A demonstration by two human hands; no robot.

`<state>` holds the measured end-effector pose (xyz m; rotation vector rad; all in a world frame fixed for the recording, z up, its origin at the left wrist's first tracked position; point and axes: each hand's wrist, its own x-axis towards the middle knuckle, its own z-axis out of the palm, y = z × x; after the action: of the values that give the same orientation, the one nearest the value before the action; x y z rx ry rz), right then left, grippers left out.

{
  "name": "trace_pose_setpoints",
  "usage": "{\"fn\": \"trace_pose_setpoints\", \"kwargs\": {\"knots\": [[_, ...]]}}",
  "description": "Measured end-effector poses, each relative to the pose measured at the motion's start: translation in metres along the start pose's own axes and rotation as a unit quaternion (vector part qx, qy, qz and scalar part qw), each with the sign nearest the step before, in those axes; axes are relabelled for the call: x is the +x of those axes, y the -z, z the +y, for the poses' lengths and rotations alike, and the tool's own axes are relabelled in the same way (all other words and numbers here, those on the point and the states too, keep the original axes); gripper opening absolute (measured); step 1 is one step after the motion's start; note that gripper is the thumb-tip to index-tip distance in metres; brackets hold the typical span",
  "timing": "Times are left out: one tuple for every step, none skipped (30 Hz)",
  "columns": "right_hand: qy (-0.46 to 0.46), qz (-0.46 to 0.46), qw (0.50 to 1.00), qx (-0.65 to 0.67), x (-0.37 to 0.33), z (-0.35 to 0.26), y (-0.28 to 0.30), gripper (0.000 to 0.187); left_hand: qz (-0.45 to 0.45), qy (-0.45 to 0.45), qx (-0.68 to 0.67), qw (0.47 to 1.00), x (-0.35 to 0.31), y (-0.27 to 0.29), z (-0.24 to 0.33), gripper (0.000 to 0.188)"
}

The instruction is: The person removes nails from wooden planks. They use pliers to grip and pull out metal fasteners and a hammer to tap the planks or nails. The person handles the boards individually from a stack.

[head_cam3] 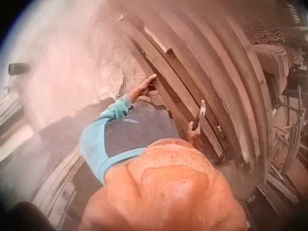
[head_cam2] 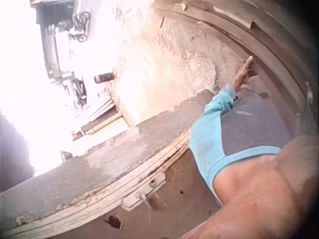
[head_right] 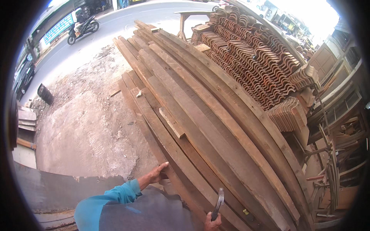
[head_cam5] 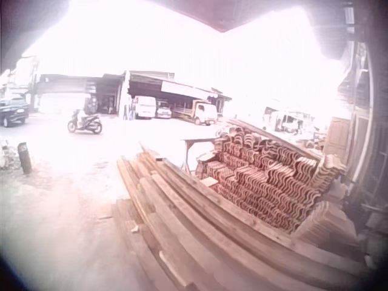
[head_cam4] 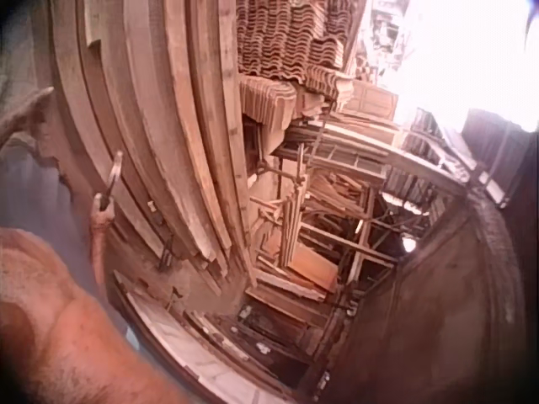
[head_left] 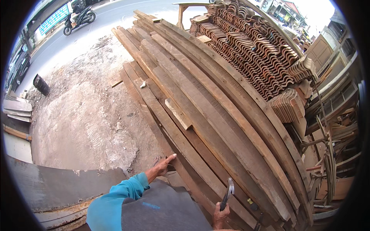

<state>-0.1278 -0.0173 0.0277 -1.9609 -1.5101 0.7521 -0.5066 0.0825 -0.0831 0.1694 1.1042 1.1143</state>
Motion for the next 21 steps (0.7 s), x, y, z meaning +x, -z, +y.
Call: {"fn": "trace_pose_setpoints", "kwargs": {"knots": [[0.022, -0.03, 0.999, -0.001, 0.019, -0.051, -0.016, 0.033, -0.009, 0.018, 0.005, 1.0, -0.018, 0.007, 0.01, 0.081], [0.026, -0.045, 0.998, -0.021, 0.031, -0.096, -0.031, 0.03, -0.032, 0.081, 0.016, 0.996, -0.014, 0.009, 0.012, 0.081], [0.066, -0.045, 0.996, -0.031, 0.044, -0.128, -0.049, 0.029, -0.056, 0.136, 0.041, 0.988, -0.006, 0.012, 0.022, 0.081], [0.084, -0.07, 0.993, -0.033, 0.059, -0.142, -0.067, 0.03, -0.065, 0.116, 0.079, 0.988, -0.005, 0.007, 0.034, 0.08], [0.106, -0.095, 0.989, -0.028, 0.074, -0.154, -0.085, 0.03, -0.071, 0.087, 0.12, 0.986, -0.008, 0.003, 0.042, 0.08], [0.117, -0.134, 0.984, -0.024, 0.086, -0.185, -0.102, 0.031, -0.065, 0.09, 0.098, 0.989, -0.003, 0.012, 0.035, 0.08], [0.127, -0.171, 0.977, -0.017, 0.098, -0.216, -0.119, 0.033, -0.075, 0.066, 0.118, 0.988, 0.007, 0.021, 0.026, 0.081], [0.176, -0.2, 0.963, -0.034, 0.112, -0.24, -0.138, 0.034, -0.084, 0.042, 0.136, 0.986, 0.013, 0.028, 0.016, 0.083], [0.217, -0.222, 0.949, -0.053, 0.127, -0.261, -0.153, 0.035, -0.087, 0.05, 0.119, 0.988, 0.008, 0.024, 0.023, 0.083], [0.223, -0.263, 0.935, -0.079, 0.141, -0.285, -0.167, 0.036, -0.099, 0.039, 0.143, 0.984, -0.001, 0.021, 0.044, 0.086], [0.229, -0.304, 0.919, -0.106, 0.153, -0.313, -0.179, 0.037, -0.11, 0.029, 0.165, 0.98, -0.007, 0.022, 0.056, 0.09], [0.261, -0.322, 0.901, -0.127, 0.163, -0.343, -0.192, 0.038, -0.113, 0.078, 0.226, 0.964, 0.005, 0.031, 0.044, 0.097], [0.291, -0.335, 0.885, -0.142, 0.174, -0.372, -0.203, 0.039, -0.113, 0.079, 0.215, 0.967, 0.002, 0.032, 0.051, 0.097], [0.322, -0.325, 0.878, -0.14, 0.183, -0.402, -0.212, 0.04, -0.097, 0.037, 0.226, 0.969, -0.005, 0.028, 0.06, 0.099], [0.351, -0.317, 0.87, -0.14, 0.191, -0.43, -0.221, 0.041, -0.082, -0.003, 0.235, 0.968, -0.01, 0.026, 0.064, 0.101], [0.343, -0.319, 0.879, -0.092, 0.198, -0.456, -0.23, 0.041, -0.084, 0.001, 0.225, 0.971, -0.009, 0.026, 0.063, 0.101], [0.332, -0.314, 0.888, -0.044, 0.205, -0.479, -0.238, 0.041, -0.097, 0.005, 0.223, 0.97, -0.007, 0.026, 0.063, 0.102], [0.344, -0.314, 0.885, -0.013, 0.21, -0.502, -0.252, 0.04, -0.103, 0.01, 0.22, 0.97, -0.005, 0.027, 0.061, 0.103], [0.358, -0.319, 0.878, 0.016, 0.215, -0.521, -0.272, 0.041, -0.098, 0.011, 0.206, 0.974, -0.003, 0.028, 0.054, 0.103], [0.358, -0.323, 0.876, 0.008, 0.224, -0.532, -0.29, 0.041, -0.075, -0.001, 0.222, 0.972, 0.002, 0.027, 0.044, 0.103], [0.386, -0.31, 0.869, -0.029, 0.233, -0.541, -0.308, 0.043, -0.05, -0.012, 0.239, 0.97, 0.005, 0.026, 0.039, 0.102]]}}
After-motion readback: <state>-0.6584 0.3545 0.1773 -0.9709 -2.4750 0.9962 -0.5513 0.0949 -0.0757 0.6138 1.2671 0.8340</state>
